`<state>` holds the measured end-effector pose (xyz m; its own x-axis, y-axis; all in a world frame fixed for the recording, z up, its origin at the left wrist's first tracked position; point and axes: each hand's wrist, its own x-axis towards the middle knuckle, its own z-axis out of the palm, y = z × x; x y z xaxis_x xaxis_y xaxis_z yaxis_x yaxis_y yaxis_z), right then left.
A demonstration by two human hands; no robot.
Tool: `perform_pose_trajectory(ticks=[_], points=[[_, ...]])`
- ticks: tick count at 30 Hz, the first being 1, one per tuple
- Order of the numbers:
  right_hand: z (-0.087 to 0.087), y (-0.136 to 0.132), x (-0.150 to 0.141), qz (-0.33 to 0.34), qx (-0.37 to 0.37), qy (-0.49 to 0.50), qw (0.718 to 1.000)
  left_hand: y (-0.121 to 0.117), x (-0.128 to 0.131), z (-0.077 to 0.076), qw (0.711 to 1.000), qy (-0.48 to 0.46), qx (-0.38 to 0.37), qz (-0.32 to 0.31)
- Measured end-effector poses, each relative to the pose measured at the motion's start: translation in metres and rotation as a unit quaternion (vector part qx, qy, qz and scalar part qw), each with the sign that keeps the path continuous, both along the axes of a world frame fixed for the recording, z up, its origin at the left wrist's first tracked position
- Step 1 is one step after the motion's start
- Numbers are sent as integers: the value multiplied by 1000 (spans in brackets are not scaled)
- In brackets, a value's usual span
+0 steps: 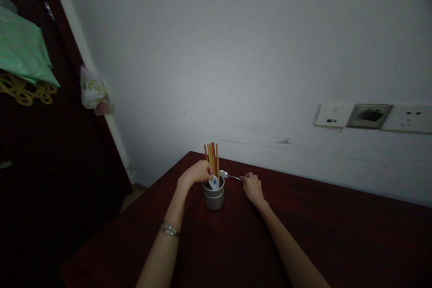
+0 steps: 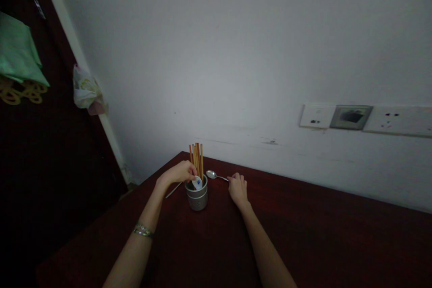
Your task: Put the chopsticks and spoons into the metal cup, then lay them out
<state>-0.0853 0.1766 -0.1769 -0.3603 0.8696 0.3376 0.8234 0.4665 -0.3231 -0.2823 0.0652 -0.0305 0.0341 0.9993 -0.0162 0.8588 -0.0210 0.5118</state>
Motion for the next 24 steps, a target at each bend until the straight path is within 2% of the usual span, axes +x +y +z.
perform_pose_trajectory(ticks=[7, 14, 20, 24], points=[[0, 3, 1, -5, -17, 41, 999, 1, 3, 0, 998, 49, 36, 10], [0, 7, 4, -2, -33, 102, 994, -7, 11, 9, 985, 143, 92, 28], [-5, 11, 4, 6, -22, 140, 990, -28, 35, 33, 960, 191, 195, 66], [-7, 15, 3, 5, -27, 174, 984, -48, 45, 56, 943, 160, 279, 88]])
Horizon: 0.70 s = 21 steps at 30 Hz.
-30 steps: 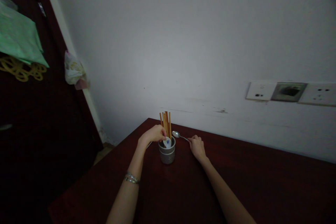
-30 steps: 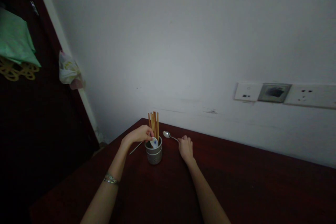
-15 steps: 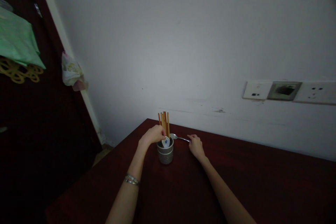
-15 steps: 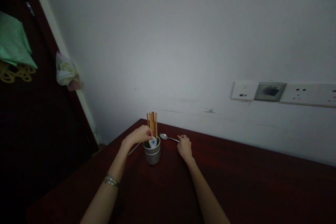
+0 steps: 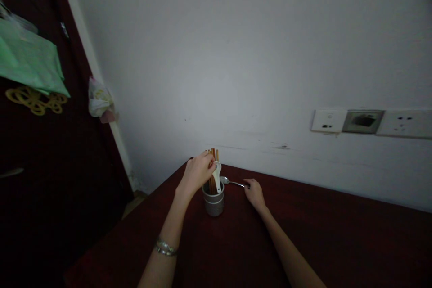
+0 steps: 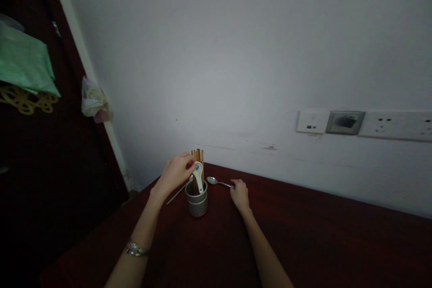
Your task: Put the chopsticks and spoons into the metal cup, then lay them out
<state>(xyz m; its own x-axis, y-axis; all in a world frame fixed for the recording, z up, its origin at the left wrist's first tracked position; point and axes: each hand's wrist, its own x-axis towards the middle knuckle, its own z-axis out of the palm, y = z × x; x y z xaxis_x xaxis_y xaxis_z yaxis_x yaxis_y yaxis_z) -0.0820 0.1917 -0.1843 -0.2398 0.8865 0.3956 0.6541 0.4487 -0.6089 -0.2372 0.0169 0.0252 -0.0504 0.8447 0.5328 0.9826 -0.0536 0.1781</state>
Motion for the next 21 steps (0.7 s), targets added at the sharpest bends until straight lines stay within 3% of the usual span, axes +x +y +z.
perform_pose_trajectory(ticks=[7, 9, 12, 14, 17, 19, 21], points=[[2, -2, 1, 4, 13, 51, 999, -29, -17, 43, 985, -113, 123, -47], [18, -6, 0, 21, 35, 79, 996, -35, -26, 53, 980, -131, 139, -52], [62, -23, -6, 77, 72, 143, 984, -39, -43, 60, 974, -164, 139, -70], [95, -46, -13, 126, 83, 204, 967, -38, -56, 56, 967, -215, 101, -95], [131, -98, -25, 214, 26, 269, 939, -33, -81, 33, 946, -306, 1, -106], [138, -139, -32, 289, 1, 235, 928, -30, -102, 8, 934, -337, -79, -89], [133, -177, -35, 343, -21, 153, 927, -29, -126, -19, 926, -344, -143, -66]])
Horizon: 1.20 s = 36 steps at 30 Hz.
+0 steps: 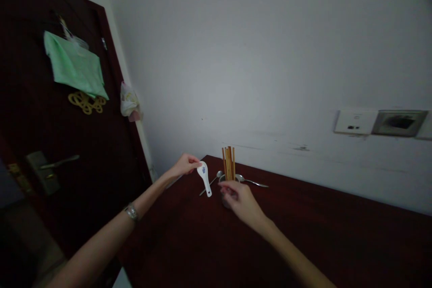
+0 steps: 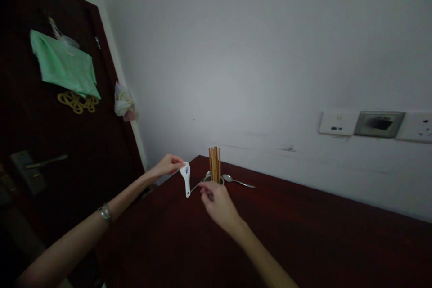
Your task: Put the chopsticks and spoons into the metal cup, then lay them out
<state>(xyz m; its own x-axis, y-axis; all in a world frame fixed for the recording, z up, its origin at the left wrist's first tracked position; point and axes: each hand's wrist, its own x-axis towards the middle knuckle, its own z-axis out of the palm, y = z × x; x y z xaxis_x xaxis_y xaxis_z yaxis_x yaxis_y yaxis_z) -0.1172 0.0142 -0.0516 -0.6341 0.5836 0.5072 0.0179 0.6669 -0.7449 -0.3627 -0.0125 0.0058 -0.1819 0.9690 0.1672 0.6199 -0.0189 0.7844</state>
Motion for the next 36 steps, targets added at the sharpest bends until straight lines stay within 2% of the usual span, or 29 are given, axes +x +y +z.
perform_pose_trajectory(ticks=[3, 6, 8, 11, 14, 20, 24, 29, 36], points=[[-22, -38, 2, 48, 48, -119, 991, -2, -37, -39, 996, 10, -82, 16], [-53, -46, 9, 61, 50, -180, 980, -6, -71, -68, 992, 19, -117, 40], [-75, -42, 13, 59, 10, -180, 982, -8, -90, -82, 989, 25, -129, 66], [-105, -34, 16, 30, -65, -124, 990, -7, -111, -98, 985, 36, -138, 95], [-122, -31, 16, 28, -66, -81, 994, -1, -122, -111, 984, 37, -138, 111], [-129, -33, 15, 34, -19, -62, 997, 15, -122, -130, 983, 35, -152, 94], [-131, -32, 16, 37, -2, -50, 998, 19, -122, -137, 983, 47, -165, 69], [-124, -33, 16, 62, -15, -66, 996, 23, -127, -140, 980, 58, -181, 63], [-116, -35, 18, 63, -23, -79, 995, 26, -133, -149, 982, 51, -175, 41]])
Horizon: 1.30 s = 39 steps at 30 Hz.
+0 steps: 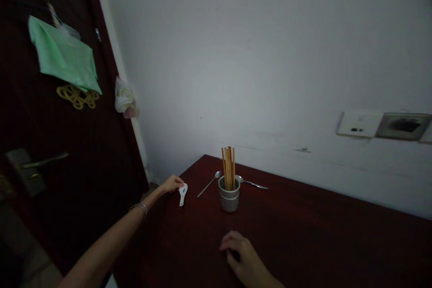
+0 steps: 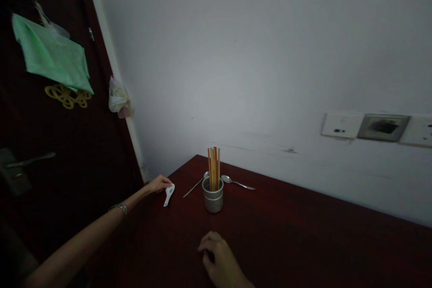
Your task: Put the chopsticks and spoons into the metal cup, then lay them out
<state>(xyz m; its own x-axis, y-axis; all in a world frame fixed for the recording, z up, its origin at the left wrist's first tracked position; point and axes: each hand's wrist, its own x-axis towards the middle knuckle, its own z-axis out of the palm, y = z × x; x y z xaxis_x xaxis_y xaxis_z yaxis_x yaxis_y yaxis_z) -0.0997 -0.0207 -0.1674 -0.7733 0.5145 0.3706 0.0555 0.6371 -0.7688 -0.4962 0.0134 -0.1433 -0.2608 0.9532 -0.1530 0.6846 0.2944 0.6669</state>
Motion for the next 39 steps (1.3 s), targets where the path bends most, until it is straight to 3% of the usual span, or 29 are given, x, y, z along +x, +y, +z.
perform_pose_trajectory(ticks=[19, 26, 29, 33, 36, 39], points=[[-1, 1, 0, -2, -6, 8, 1000, 5, -2, -6, 999, 11, -2, 52], [5, 2, 1, -13, -62, 60, 996, 8, 14, 16, 992, 83, 53, 81], [22, 29, 6, -56, -128, 110, 984, 18, 25, 29, 982, 150, 89, 75], [44, 101, 18, -164, -175, 68, 968, 38, 52, 39, 976, 200, 91, 4], [44, 156, 28, -265, -23, -26, 964, 51, 81, 39, 970, 236, 36, -55], [33, 189, 32, -292, 82, -170, 937, 58, 107, 33, 962, 263, -28, -64]])
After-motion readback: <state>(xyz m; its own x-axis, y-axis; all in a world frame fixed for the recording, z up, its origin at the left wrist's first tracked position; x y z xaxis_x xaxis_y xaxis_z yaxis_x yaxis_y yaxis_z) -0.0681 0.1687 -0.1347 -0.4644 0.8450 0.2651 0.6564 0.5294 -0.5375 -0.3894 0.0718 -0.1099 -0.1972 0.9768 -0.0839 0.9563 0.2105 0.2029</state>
